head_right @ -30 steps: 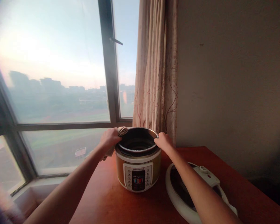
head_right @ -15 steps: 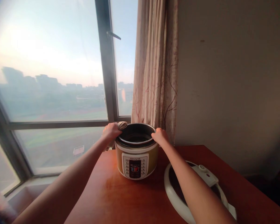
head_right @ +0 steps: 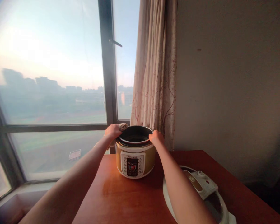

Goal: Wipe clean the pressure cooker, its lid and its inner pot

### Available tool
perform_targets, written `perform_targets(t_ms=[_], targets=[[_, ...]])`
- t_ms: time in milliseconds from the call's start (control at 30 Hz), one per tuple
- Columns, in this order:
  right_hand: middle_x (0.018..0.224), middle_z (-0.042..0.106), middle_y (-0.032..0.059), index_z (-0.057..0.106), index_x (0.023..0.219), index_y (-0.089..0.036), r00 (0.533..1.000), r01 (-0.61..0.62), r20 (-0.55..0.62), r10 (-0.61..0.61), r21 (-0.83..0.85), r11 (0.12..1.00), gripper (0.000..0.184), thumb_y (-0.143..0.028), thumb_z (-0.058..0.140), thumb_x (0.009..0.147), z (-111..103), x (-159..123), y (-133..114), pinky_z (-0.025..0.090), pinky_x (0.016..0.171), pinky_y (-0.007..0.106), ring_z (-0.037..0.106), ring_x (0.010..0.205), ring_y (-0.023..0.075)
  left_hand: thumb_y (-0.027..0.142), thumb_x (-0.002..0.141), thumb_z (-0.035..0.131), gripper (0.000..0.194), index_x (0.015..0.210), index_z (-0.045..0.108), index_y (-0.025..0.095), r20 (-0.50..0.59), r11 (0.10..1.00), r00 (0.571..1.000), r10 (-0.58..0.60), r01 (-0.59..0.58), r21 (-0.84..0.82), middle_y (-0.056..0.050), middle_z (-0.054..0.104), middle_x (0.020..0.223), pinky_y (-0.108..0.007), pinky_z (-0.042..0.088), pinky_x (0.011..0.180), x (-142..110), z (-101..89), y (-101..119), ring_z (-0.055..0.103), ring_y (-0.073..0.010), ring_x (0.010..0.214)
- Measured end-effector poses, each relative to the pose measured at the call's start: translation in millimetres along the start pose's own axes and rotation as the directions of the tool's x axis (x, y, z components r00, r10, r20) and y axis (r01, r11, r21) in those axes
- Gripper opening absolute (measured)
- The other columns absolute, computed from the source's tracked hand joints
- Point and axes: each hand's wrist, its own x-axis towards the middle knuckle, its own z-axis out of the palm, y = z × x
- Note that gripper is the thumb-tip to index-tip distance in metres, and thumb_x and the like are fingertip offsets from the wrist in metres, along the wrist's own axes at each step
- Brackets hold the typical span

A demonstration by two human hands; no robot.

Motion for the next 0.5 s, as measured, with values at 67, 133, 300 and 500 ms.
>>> perform_targets(t_ms=[67, 133, 300, 500], targets=[[0.124, 0.062, 0.0083, 0.060, 0.122, -0.019, 1.000, -0.009, -0.006, 0.009, 0.001, 1.000, 0.032, -0.038, 0.061, 0.096, 2, -1, -1, 0.056, 0.089, 0.042, 0.064, 0.104, 0.0213, 0.032, 0.073, 0.067, 0.034, 0.103, 0.075, 0.020, -0.008, 1.000, 1.000, 0.008, -0.008, -0.006, -0.016, 0.076, 0.107, -0.033, 0.054, 0.077, 2, 1.3, 0, 0.072, -0.0320, 0.101], [0.124, 0.062, 0.0084, 0.060, 0.123, -0.019, 1.000, -0.016, -0.009, 0.016, 0.005, 1.000, 0.033, -0.038, 0.061, 0.096, 3, -2, -1, 0.056, 0.089, 0.043, 0.064, 0.104, 0.0215, 0.032, 0.073, 0.066, 0.035, 0.105, 0.074, 0.020, -0.014, 1.000, 1.000, 0.012, -0.012, -0.011, -0.016, 0.075, 0.108, -0.033, 0.054, 0.078, 3, 2.0, 0, 0.071, -0.0316, 0.101], [0.124, 0.062, 0.0084, 0.060, 0.123, -0.019, 1.000, -0.024, -0.001, 0.024, 0.025, 0.999, 0.033, -0.038, 0.061, 0.096, 0, 2, -3, 0.056, 0.088, 0.043, 0.064, 0.105, 0.0217, 0.031, 0.073, 0.067, 0.034, 0.102, 0.075, 0.018, -0.007, 0.999, 1.000, 0.006, -0.006, -0.032, -0.018, 0.075, 0.108, -0.035, 0.054, 0.077, 6, 1.0, 1, 0.071, -0.0342, 0.102], [0.124, 0.062, 0.0083, 0.060, 0.123, -0.019, 1.000, 0.005, -0.026, -0.003, 0.077, 0.997, 0.033, -0.038, 0.062, 0.095, -5, 2, -3, 0.056, 0.088, 0.043, 0.064, 0.105, 0.0218, 0.033, 0.069, 0.073, 0.039, 0.105, 0.075, 0.016, -0.012, 0.996, 1.000, -0.027, 0.026, -0.089, -0.017, 0.075, 0.107, -0.033, 0.053, 0.077, 3, -8.6, 2, 0.071, -0.0327, 0.100]])
